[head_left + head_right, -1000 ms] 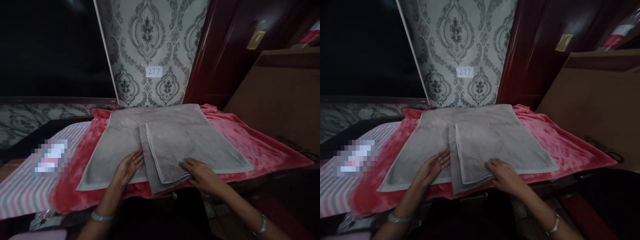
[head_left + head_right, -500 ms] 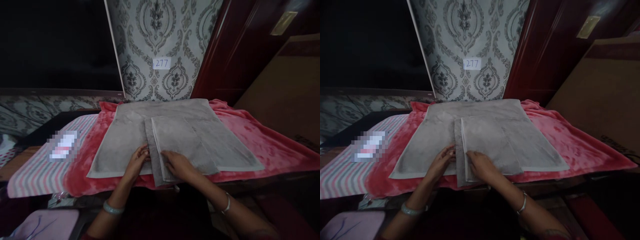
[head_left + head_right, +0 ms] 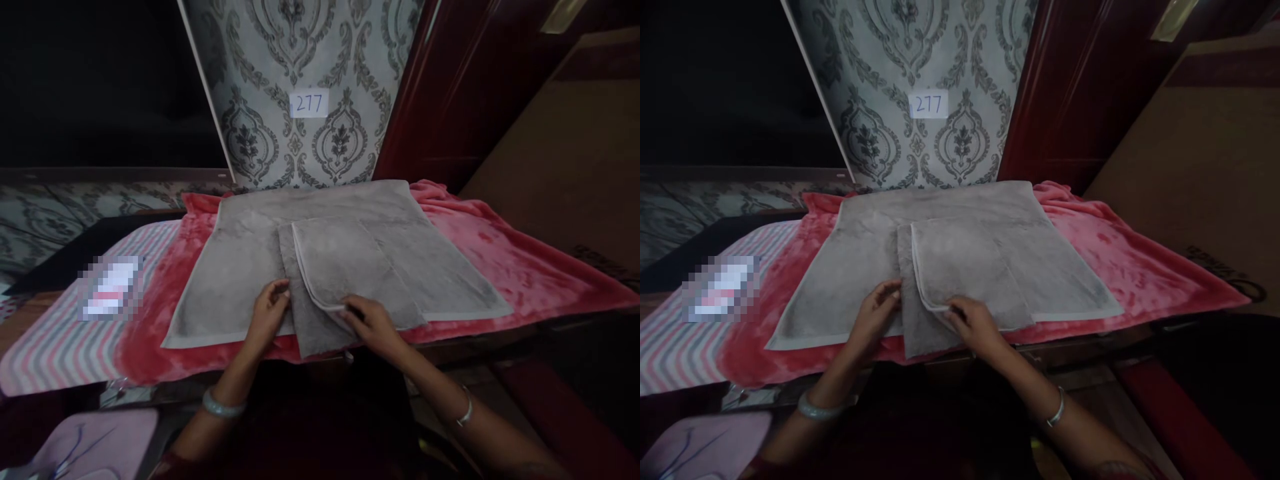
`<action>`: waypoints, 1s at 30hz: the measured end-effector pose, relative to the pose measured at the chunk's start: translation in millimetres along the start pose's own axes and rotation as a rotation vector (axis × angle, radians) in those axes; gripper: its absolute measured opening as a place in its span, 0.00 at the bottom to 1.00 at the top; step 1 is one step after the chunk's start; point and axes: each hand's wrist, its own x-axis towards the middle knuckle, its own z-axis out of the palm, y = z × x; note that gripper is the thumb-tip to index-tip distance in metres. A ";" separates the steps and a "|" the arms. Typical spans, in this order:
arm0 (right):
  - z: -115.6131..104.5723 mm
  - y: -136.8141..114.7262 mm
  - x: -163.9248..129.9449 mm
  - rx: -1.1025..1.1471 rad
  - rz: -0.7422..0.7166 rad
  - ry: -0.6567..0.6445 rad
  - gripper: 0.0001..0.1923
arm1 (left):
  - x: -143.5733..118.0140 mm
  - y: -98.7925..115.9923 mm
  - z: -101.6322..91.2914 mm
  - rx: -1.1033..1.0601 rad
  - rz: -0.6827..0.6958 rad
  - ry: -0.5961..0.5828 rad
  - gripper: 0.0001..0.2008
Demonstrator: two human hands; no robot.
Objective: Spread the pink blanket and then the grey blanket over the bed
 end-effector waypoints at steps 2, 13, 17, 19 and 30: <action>-11.3 6.4 0.5 0.139 0.092 0.196 0.14 | -5.2 9.3 6.1 0.243 0.157 0.022 0.11; -11.3 -10.4 0.5 0.369 0.171 0.057 0.19 | -8.9 43.2 48.8 -0.370 -0.373 -0.534 0.24; -10.1 -7.7 4.4 0.418 0.198 -0.035 0.19 | -7.9 35.3 51.3 -0.465 -0.427 -0.539 0.18; -9.3 -8.7 6.7 0.404 0.189 -0.064 0.16 | -8.8 30.7 51.2 -0.501 -0.428 -0.499 0.16; -65.2 4.2 31.3 0.124 0.167 0.145 0.05 | -15.3 29.2 53.5 -0.310 -0.280 -0.602 0.16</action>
